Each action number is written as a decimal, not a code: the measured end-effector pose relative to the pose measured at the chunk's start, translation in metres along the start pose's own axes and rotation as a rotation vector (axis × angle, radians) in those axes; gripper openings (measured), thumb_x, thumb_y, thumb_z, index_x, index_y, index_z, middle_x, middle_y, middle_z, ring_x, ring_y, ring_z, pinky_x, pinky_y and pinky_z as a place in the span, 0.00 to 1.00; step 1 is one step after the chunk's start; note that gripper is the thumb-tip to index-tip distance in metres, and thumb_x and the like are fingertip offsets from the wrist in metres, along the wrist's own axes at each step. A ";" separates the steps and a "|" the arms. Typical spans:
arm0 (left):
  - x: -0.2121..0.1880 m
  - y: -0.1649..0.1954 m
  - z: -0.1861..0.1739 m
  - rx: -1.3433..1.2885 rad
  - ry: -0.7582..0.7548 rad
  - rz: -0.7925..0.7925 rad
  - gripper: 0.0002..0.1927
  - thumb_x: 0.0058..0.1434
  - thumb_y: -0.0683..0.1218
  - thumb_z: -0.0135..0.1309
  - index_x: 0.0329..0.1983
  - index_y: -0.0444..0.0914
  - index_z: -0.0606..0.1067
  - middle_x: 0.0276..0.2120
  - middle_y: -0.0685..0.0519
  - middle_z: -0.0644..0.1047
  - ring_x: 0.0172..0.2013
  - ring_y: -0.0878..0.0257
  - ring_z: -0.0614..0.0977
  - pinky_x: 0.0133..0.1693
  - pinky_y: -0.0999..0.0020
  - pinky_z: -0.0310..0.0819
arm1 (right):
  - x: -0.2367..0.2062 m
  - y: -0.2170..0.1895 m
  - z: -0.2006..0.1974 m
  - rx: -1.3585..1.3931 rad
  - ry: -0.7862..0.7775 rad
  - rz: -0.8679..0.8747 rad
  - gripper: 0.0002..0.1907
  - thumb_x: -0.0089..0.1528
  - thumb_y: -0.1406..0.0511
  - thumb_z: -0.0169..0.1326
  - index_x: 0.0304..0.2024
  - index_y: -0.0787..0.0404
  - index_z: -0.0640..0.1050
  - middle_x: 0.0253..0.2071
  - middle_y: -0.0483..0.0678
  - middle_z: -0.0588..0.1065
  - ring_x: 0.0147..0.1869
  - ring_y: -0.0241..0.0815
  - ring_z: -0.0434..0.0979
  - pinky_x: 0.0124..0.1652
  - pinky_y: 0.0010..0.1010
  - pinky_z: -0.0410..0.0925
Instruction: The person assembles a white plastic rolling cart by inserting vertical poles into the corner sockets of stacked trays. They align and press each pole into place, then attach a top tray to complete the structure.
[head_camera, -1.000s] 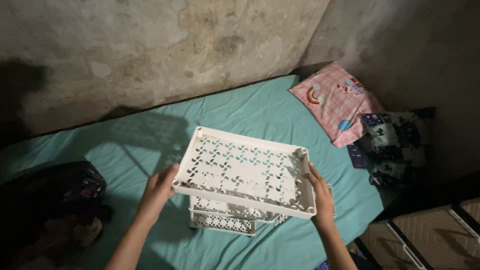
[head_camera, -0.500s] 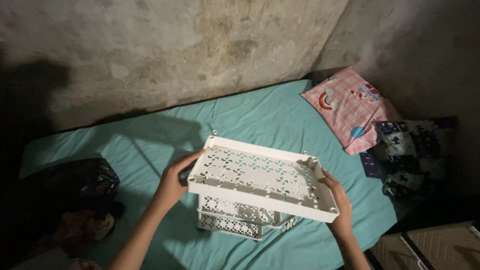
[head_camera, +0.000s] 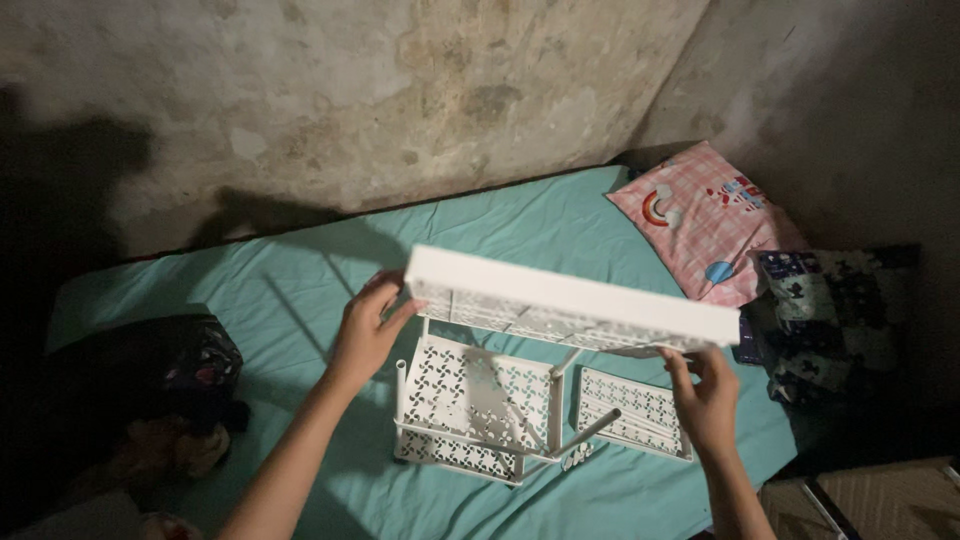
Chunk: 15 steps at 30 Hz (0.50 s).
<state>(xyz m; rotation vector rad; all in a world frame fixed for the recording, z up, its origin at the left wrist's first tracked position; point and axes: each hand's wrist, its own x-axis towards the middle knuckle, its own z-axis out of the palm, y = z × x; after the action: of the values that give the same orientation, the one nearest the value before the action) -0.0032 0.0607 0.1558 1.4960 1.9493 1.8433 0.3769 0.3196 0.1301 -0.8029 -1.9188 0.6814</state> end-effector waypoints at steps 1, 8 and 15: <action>0.003 0.002 0.002 -0.028 -0.005 -0.082 0.12 0.64 0.42 0.60 0.47 0.30 0.77 0.39 0.46 0.76 0.36 0.61 0.72 0.39 0.69 0.68 | 0.003 0.000 0.000 -0.045 -0.010 0.029 0.11 0.67 0.65 0.60 0.43 0.69 0.77 0.34 0.52 0.80 0.38 0.36 0.80 0.40 0.28 0.71; 0.016 0.006 0.010 -0.211 0.045 -0.177 0.17 0.64 0.47 0.58 0.51 0.31 0.76 0.41 0.54 0.79 0.38 0.73 0.79 0.37 0.76 0.76 | 0.016 -0.018 0.009 0.019 -0.107 0.110 0.16 0.69 0.61 0.54 0.50 0.68 0.78 0.34 0.48 0.79 0.39 0.32 0.74 0.40 0.26 0.68; 0.003 -0.009 0.009 -0.044 0.020 -0.232 0.21 0.65 0.54 0.59 0.45 0.31 0.81 0.31 0.51 0.80 0.32 0.68 0.79 0.35 0.71 0.72 | 0.005 -0.019 0.023 0.188 -0.120 0.257 0.19 0.72 0.56 0.48 0.45 0.67 0.78 0.30 0.45 0.76 0.35 0.31 0.73 0.37 0.25 0.67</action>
<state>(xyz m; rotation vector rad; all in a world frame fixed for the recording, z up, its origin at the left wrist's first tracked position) -0.0041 0.0710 0.1471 1.1861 1.9804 1.7950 0.3494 0.3078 0.1369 -0.9145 -1.8394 1.0718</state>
